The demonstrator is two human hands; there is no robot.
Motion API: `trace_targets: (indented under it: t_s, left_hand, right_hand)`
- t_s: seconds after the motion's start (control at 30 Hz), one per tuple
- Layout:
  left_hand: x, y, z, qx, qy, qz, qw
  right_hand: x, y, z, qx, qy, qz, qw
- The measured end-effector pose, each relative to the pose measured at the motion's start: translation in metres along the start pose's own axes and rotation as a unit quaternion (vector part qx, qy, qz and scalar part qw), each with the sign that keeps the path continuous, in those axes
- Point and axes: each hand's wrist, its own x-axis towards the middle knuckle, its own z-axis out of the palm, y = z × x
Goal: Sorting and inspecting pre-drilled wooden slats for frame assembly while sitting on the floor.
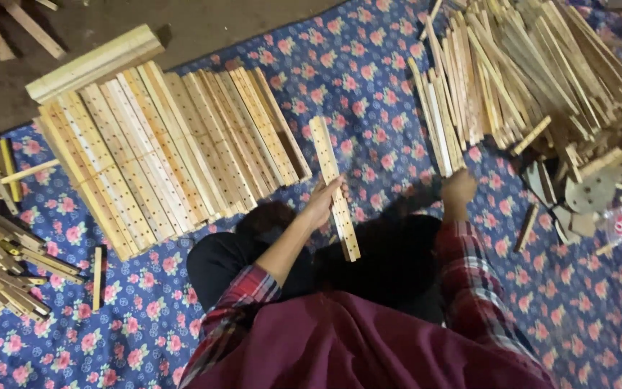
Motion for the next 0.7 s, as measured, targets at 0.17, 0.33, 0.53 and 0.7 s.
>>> trace_targets:
  t_s: [0.17, 0.33, 0.53, 0.7]
  left_hand:
    - [0.023, -0.015, -0.016, 0.015, -0.013, 0.009, 1.000]
    - [0.030, -0.018, -0.015, -0.003, -0.009, 0.012, 1.000]
    - [0.029, -0.037, -0.051, 0.034, 0.032, 0.012, 0.999]
    - [-0.024, 0.022, -0.005, 0.143, 0.066, -0.010, 0.988]
  right_hand:
    - [-0.070, -0.064, -0.091, -0.069, 0.019, -0.024, 0.997]
    - [-0.166, -0.109, -0.138, 0.114, -0.009, -0.118, 0.986]
    - [-0.314, -0.128, -0.183, 0.228, -0.216, -0.218, 0.924]
    - [-0.330, -0.113, -0.152, 0.141, -0.237, -0.181, 0.944]
